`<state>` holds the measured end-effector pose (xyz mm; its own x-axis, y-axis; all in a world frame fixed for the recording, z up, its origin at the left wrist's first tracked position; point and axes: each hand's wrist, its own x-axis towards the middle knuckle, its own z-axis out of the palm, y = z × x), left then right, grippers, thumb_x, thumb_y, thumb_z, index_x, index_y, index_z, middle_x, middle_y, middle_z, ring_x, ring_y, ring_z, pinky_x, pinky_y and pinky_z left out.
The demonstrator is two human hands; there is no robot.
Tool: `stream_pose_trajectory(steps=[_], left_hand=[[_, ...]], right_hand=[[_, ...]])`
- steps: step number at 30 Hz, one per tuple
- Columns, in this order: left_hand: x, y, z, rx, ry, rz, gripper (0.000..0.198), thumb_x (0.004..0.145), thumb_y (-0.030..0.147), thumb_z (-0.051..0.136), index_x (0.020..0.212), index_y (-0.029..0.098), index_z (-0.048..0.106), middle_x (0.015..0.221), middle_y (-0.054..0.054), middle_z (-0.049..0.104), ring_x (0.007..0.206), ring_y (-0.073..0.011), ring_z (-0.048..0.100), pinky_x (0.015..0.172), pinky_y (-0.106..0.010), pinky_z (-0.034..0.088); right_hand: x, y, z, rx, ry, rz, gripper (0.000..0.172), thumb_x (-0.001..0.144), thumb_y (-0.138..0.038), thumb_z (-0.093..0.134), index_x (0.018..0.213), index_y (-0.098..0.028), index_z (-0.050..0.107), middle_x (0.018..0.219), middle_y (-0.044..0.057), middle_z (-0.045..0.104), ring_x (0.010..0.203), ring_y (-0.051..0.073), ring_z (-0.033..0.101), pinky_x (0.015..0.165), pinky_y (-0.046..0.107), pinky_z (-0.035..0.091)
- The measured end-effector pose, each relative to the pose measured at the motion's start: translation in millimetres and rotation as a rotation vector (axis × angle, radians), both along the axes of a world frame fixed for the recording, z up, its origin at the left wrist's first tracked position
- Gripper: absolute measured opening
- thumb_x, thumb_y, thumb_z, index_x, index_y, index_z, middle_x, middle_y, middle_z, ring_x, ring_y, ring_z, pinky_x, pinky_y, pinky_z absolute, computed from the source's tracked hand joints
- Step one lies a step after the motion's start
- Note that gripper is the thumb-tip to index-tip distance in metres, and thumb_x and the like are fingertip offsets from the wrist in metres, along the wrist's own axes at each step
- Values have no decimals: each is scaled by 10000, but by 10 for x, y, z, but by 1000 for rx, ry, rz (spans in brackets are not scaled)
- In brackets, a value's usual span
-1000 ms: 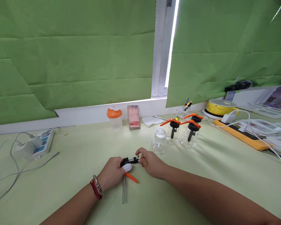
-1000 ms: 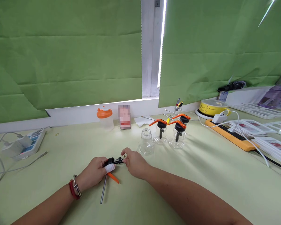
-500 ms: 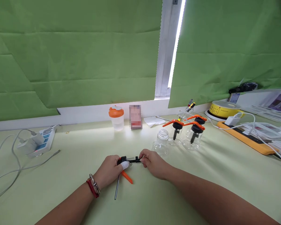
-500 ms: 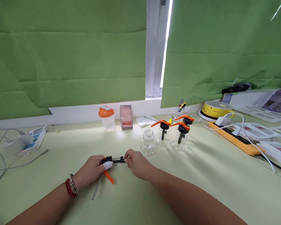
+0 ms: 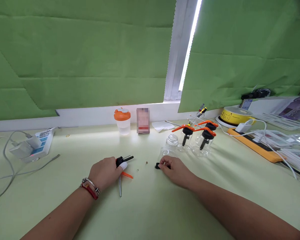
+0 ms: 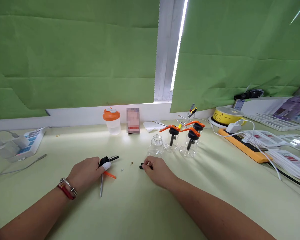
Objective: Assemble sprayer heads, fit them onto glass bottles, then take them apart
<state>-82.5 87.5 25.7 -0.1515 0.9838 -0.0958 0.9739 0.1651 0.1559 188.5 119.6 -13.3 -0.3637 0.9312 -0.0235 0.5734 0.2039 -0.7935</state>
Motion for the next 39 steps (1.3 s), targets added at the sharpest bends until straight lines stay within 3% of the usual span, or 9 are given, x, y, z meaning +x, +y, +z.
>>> stream_pose_trajectory(steps=[2,4,6,9,13,22,27,31,39], left_hand=[[95,-59,46,123,126,-63,383,797,511,377,791,165,541,756,-89,589,604,-226,521,495,-305,324],[244,-128,58,290,190,-287,242,830,348,398,864,163,551,868,-100,583,770,-245,528,605,-333,376],[406,-190,21,306,157,-544,178,823,160,390,837,175,568,877,-81,577,821,-221,511,717,-348,385],[573,-250,-92,251,113,-704,229,791,50,388,784,175,579,823,-62,571,804,-202,510,778,-365,374],[610,-271,-195,218,120,-684,269,857,117,337,748,160,580,806,-68,569,778,-201,509,775,-371,383],[687,-118,-174,234,176,-676,309,853,143,372,1110,143,542,1172,-117,541,1045,-242,496,932,-401,333],[910,12,-130,288,159,-727,207,811,121,430,934,158,592,931,-83,583,846,-217,529,794,-363,390],[991,128,-191,245,86,-714,196,812,131,439,747,163,620,798,-66,590,771,-193,538,730,-334,380],[906,129,-243,230,5,-647,237,802,132,420,737,181,643,759,-54,597,759,-180,544,721,-320,359]], right_hand=[[7,6,20,9,-15,-5,188,806,-364,489,790,-202,584,633,-15,523,517,103,412,482,232,301],[11,18,41,11,-25,-8,194,801,-363,494,777,-196,590,655,-8,540,531,105,424,487,232,307],[16,32,61,8,-23,-12,201,797,-362,496,766,-188,593,675,1,554,557,112,440,501,233,323],[32,49,75,-1,8,-10,210,799,-360,489,759,-180,590,702,13,567,599,123,463,528,236,347],[53,59,42,-18,49,0,215,803,-364,485,758,-181,588,709,12,566,609,125,469,533,236,349],[40,74,-11,-25,130,-2,211,796,-356,493,767,-172,591,713,13,581,622,124,487,557,239,363],[42,63,7,-9,166,10,211,797,-348,489,736,-168,580,696,3,560,648,125,484,580,236,373],[77,60,23,-54,197,19,218,799,-359,489,745,-168,578,680,-7,536,623,113,457,557,225,358],[142,83,40,-42,194,-19,232,786,-384,494,727,-183,592,685,-11,554,614,114,461,549,223,360]])
